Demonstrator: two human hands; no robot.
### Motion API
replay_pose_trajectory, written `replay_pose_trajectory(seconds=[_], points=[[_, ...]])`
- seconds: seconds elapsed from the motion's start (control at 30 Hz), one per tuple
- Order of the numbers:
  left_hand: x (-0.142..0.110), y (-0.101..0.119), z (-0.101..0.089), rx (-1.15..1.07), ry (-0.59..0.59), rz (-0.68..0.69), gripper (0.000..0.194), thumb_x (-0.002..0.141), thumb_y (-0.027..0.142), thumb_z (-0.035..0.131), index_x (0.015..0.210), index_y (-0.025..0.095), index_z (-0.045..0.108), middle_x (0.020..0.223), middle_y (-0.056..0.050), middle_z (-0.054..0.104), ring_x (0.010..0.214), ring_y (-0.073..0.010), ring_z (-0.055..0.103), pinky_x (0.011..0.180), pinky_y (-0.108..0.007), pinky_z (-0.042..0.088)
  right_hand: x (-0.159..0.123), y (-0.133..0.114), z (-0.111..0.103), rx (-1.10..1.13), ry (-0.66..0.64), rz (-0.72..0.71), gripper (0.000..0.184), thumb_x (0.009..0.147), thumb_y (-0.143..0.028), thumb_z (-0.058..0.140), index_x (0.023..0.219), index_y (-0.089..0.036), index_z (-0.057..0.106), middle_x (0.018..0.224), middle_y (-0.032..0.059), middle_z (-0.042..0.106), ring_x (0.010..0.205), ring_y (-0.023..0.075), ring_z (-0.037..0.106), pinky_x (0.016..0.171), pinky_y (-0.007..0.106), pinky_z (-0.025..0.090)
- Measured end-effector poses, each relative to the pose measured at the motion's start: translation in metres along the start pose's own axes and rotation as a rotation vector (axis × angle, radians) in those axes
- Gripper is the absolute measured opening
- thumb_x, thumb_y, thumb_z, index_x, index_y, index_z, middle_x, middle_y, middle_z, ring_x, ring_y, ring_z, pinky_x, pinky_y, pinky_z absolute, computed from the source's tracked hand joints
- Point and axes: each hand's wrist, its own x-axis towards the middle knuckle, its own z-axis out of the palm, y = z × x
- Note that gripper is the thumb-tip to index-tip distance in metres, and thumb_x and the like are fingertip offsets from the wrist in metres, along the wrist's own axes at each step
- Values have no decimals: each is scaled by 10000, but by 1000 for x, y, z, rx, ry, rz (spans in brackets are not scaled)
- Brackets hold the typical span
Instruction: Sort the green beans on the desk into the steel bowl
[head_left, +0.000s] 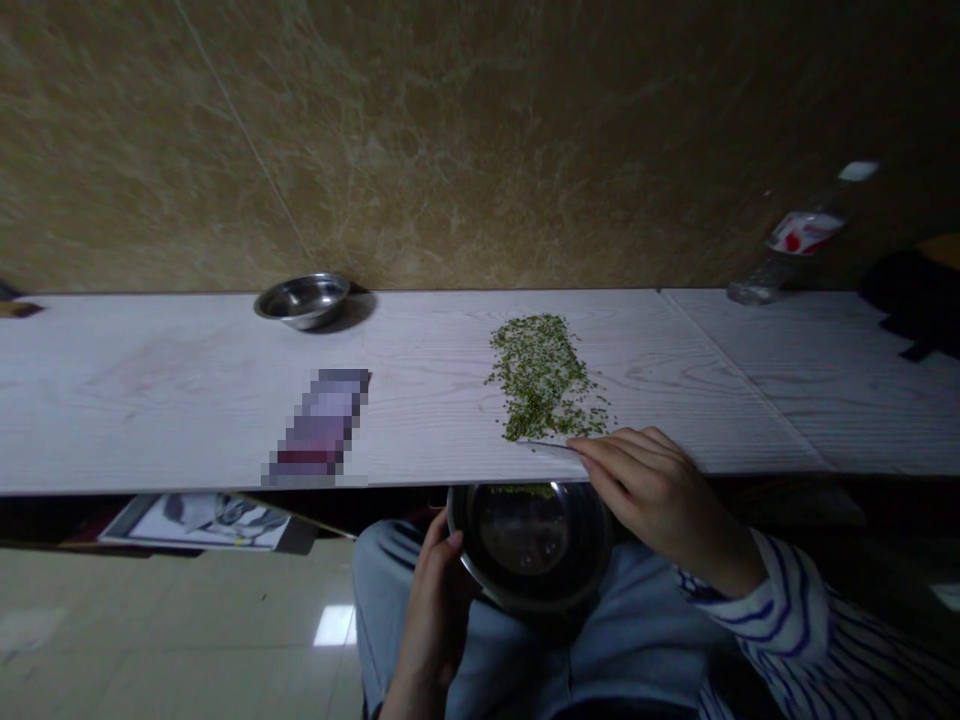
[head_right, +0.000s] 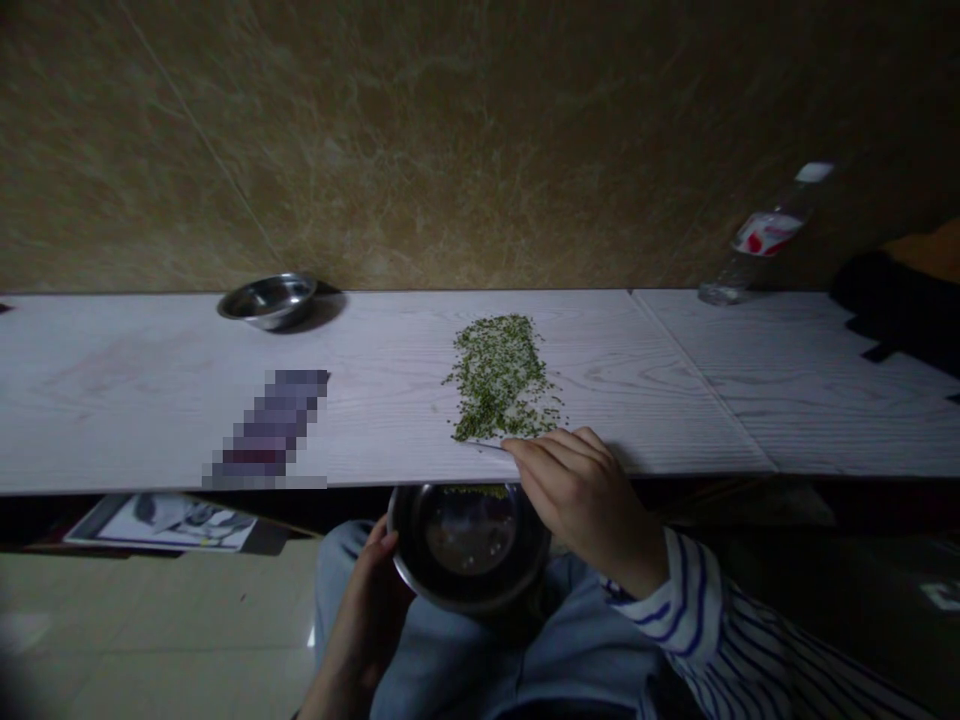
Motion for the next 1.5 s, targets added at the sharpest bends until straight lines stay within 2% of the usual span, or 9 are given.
replay_pose_trajectory(seconds=[0.17,0.4,0.5,0.7,0.97,1.2,1.5], points=[[-2,2,3,-6,-33,-23,507,747,315,697,1238,204,633,1076,-99,737,1069,-306,647,867,-389,509,-5,9,1,-43,-18,18,237,943,-130,479,1113,-151,642,974,84,731,863,192,649,761,341,434],[-1,-1,7,-34,-19,-26,484,765,294,674,1240,212,624,1085,-90,739,1124,-302,625,902,-392,497,-8,-8,-1,17,-28,-23,215,950,-118,467,1082,-161,631,937,54,727,828,172,637,734,334,412],[1,-2,6,-24,-19,-23,486,772,296,672,1246,206,617,1111,-99,730,1141,-310,616,911,-402,495,-5,-10,0,33,-25,15,212,948,-123,470,1084,-166,627,909,49,727,810,170,639,737,335,428],[4,-2,1,-46,-29,-62,513,781,284,674,1286,239,591,1166,-93,716,1175,-306,600,952,-417,475,7,-15,14,67,-3,123,232,937,-144,479,1127,-160,611,962,79,732,838,191,667,792,354,499],[8,-1,-2,-12,8,-47,541,745,330,690,1274,249,611,1220,-99,697,1185,-329,592,956,-443,476,33,-28,30,106,9,148,222,911,-136,490,1057,-183,650,901,59,743,780,177,688,747,316,536],[10,-2,-1,-38,-8,-69,533,773,322,682,1294,254,590,1221,-92,698,1186,-307,596,968,-427,469,32,-18,31,75,7,265,245,880,-144,513,1072,-186,660,837,42,753,692,175,698,661,280,539],[14,-6,-2,0,22,-89,588,731,354,713,1295,256,581,1172,-98,716,1124,-315,630,910,-428,499,25,0,25,36,58,260,255,885,-148,489,1068,-172,666,870,61,761,705,181,707,672,292,555]])
